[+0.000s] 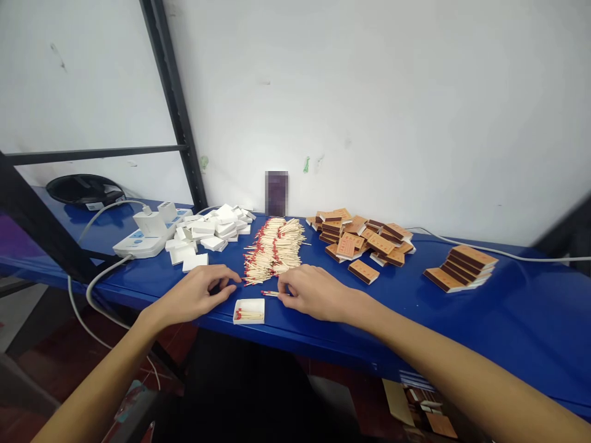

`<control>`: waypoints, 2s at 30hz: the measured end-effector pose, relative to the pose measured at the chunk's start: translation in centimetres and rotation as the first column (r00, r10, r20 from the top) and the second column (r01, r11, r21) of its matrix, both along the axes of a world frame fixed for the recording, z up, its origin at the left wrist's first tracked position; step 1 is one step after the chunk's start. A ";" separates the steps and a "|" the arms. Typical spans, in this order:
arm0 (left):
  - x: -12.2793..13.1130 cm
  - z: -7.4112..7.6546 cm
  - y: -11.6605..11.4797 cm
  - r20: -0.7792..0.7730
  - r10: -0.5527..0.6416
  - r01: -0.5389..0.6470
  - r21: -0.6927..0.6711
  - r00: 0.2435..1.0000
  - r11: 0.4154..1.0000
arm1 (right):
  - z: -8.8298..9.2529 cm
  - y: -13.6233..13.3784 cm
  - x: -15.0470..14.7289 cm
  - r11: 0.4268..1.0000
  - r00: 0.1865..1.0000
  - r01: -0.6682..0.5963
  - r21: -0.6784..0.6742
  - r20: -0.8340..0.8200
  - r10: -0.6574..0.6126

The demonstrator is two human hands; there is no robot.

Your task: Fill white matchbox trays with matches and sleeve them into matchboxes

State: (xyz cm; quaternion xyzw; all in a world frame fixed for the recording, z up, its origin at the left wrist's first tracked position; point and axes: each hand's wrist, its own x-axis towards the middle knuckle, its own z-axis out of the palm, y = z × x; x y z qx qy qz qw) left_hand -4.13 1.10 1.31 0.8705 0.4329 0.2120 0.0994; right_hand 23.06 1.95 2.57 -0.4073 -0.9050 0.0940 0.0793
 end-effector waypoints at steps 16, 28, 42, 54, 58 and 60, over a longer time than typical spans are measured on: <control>0.1 -0.5 -1.8 0.057 -0.019 0.021 -0.048 0.998 0.999 | 0.4 2.6 -4.9 1.000 0.999 0.012 0.021 0.037 -0.013; 1.0 -2.0 -2.0 0.187 0.180 -0.178 -0.029 0.966 0.984 | 0.6 -0.4 -0.7 0.994 0.993 0.105 0.023 0.053 -0.106; 0.8 -1.5 -2.2 0.050 -0.001 -0.001 0.046 0.999 0.999 | -0.1 0.1 -0.2 0.998 0.998 0.052 -0.028 -0.038 -0.053; 1.3 -1.3 -2.0 -0.055 0.008 -0.005 0.057 0.998 0.998 | -0.9 0.6 0.1 0.994 0.984 -0.017 -0.107 -0.180 -0.003; 1.2 -1.5 -1.6 0.064 0.016 -0.017 0.017 0.998 1.000 | -0.9 0.5 0.2 0.996 0.983 -0.025 -0.083 -0.183 0.010; 1.2 -1.6 -1.4 0.120 0.014 -0.014 0.004 0.993 1.000 | -1.0 0.5 0.3 0.997 0.982 -0.023 -0.072 -0.187 0.009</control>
